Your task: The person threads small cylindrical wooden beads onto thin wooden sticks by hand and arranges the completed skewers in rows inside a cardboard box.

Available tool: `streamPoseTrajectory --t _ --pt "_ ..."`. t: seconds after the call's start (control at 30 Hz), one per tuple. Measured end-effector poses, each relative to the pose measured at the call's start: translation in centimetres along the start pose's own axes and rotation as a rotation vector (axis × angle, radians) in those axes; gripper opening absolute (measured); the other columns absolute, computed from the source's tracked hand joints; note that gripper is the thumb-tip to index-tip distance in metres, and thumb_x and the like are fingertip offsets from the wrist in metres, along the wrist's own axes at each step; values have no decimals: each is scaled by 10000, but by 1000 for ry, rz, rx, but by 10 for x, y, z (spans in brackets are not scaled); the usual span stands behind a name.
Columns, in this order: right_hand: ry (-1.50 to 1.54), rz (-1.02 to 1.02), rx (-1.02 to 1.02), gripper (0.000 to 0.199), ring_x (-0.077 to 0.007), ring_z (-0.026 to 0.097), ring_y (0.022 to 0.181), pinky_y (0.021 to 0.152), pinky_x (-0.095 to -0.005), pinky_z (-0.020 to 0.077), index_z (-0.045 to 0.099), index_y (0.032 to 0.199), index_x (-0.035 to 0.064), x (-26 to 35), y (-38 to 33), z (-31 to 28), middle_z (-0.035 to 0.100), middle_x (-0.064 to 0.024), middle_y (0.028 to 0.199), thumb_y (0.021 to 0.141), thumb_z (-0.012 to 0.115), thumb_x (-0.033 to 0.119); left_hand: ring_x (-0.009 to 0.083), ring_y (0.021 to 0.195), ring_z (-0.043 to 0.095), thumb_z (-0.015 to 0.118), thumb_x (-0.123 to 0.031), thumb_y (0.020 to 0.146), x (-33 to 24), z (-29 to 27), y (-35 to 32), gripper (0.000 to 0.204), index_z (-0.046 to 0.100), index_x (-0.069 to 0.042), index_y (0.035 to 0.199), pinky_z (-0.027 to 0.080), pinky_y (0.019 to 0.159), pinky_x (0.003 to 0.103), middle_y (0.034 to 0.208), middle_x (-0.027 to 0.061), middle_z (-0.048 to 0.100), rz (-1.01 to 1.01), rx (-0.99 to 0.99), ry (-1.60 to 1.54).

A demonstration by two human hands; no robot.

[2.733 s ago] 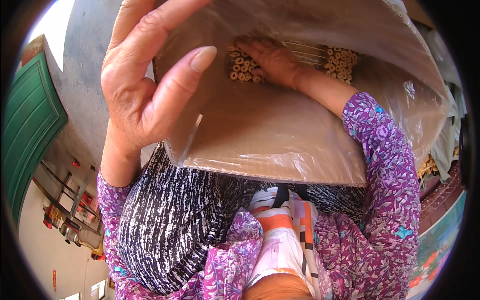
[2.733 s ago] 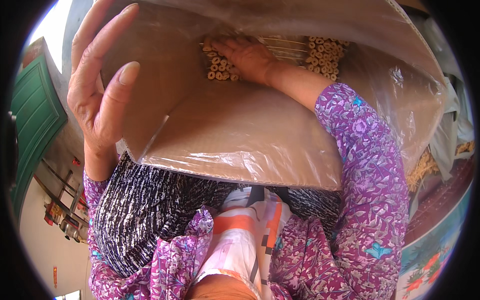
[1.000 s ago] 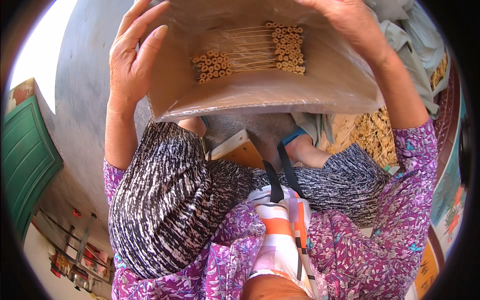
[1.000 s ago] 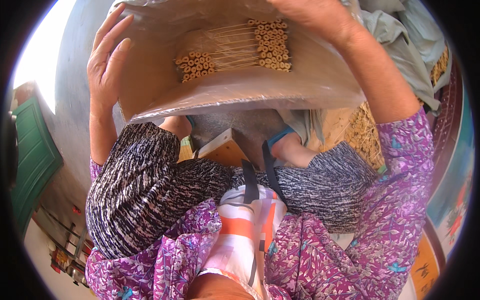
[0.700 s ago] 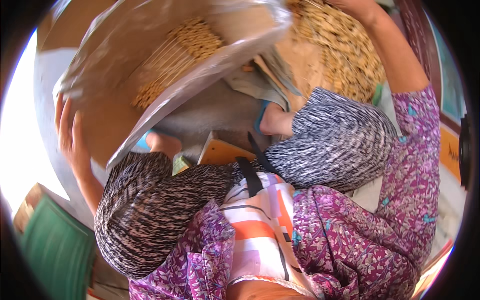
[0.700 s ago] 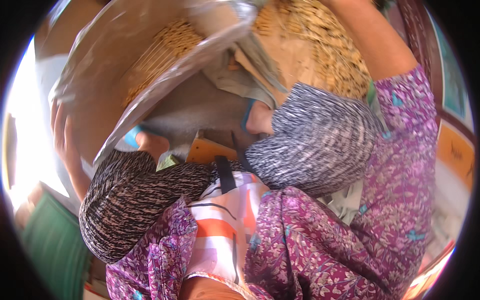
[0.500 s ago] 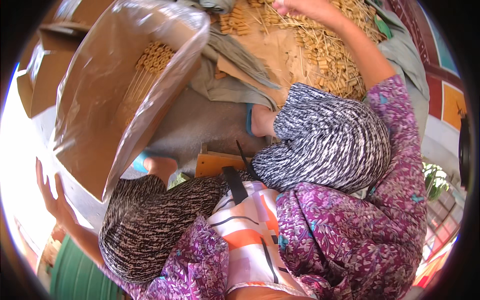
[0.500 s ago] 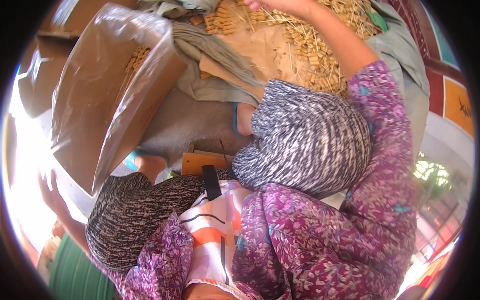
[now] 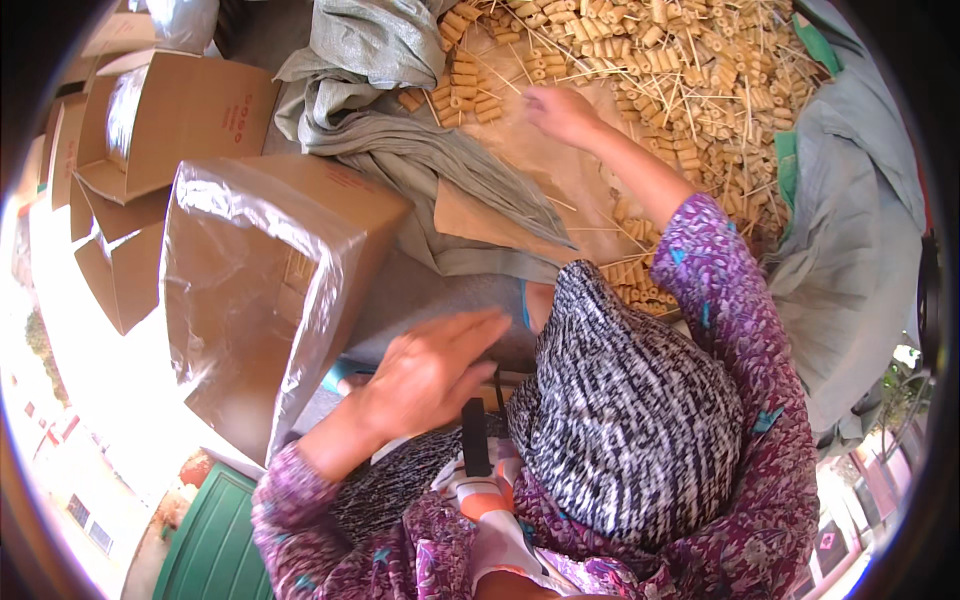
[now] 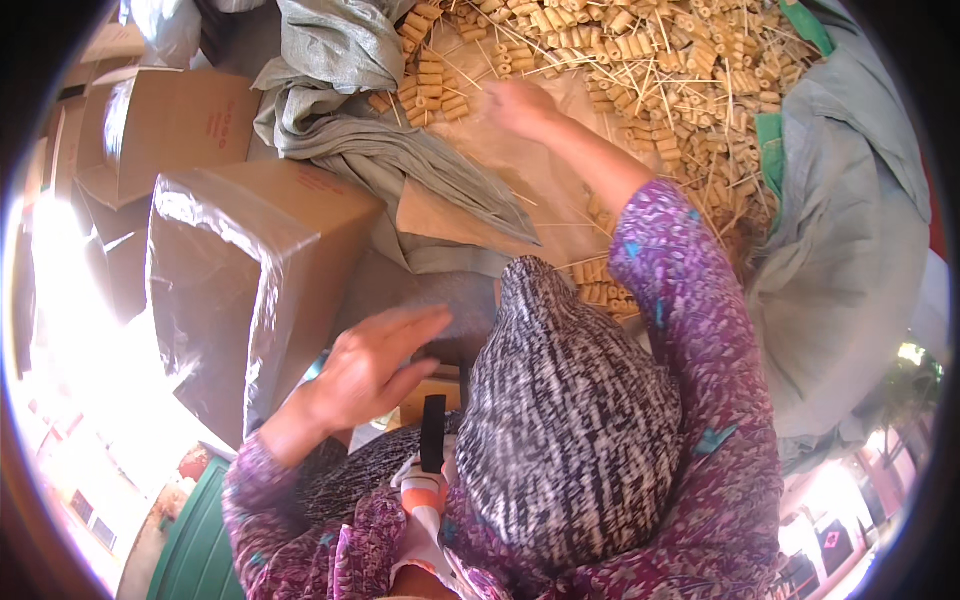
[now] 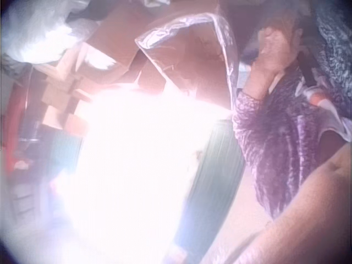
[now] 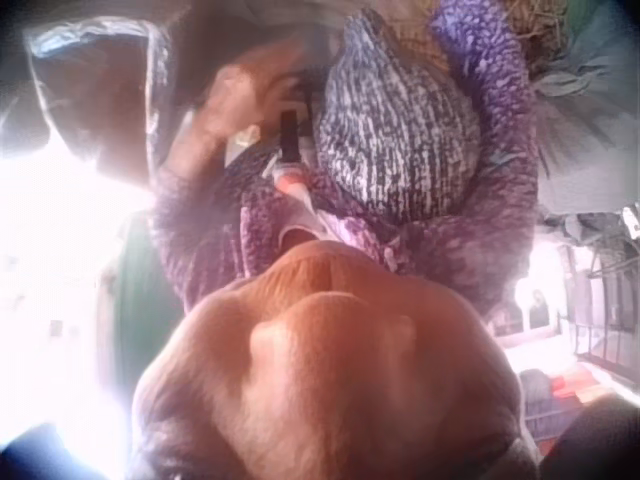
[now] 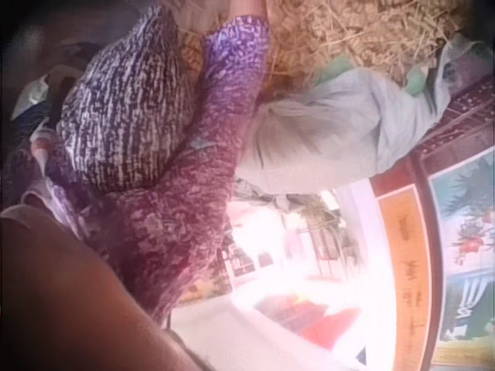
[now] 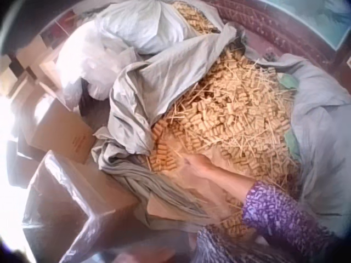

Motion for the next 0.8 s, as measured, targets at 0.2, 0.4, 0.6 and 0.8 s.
streamPoseTrajectory --t 0.2,0.4,0.6,0.8 --pt "-42 92 -389 855 -311 471 1232 912 -458 456 301 1491 131 78 43 35 405 -144 1425 819 662 517 345 1181 569 682 -88 830 48 45 45 469 572 -38 1283 467 981 404 1267 184 599 -246 -216 -133" --pt "-171 162 -318 912 -347 448 1260 956 -465 440 256 1520 187 91 45 20 255 -145 1546 772 716 432 346 1204 555 663 -101 846 62 49 50 453 572 -26 1283 447 1007 393 1283 195 588 -325 -220 -94" --pt "-59 122 -322 825 -304 502 1187 896 -360 496 293 1502 157 72 44 4 373 -139 1477 767 667 183 352 1205 554 651 -103 856 79 55 46 447 563 -1 1282 447 1002 380 1296 208 577 -368 -224 -153" --pt "37 44 -359 683 -229 596 1107 798 -293 547 405 1450 90 23 19 -14 467 -135 1436 785 524 -18 234 1131 601 651 -71 876 85 60 57 429 563 1 1290 468 950 323 1257 166 608 -372 -252 -399"
Point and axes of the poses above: each hand's wrist, its own y-axis towards the middle knuckle, its own z-axis out of the palm, x = y × z, the point moved 2 cm from there along y, towards the middle knuckle
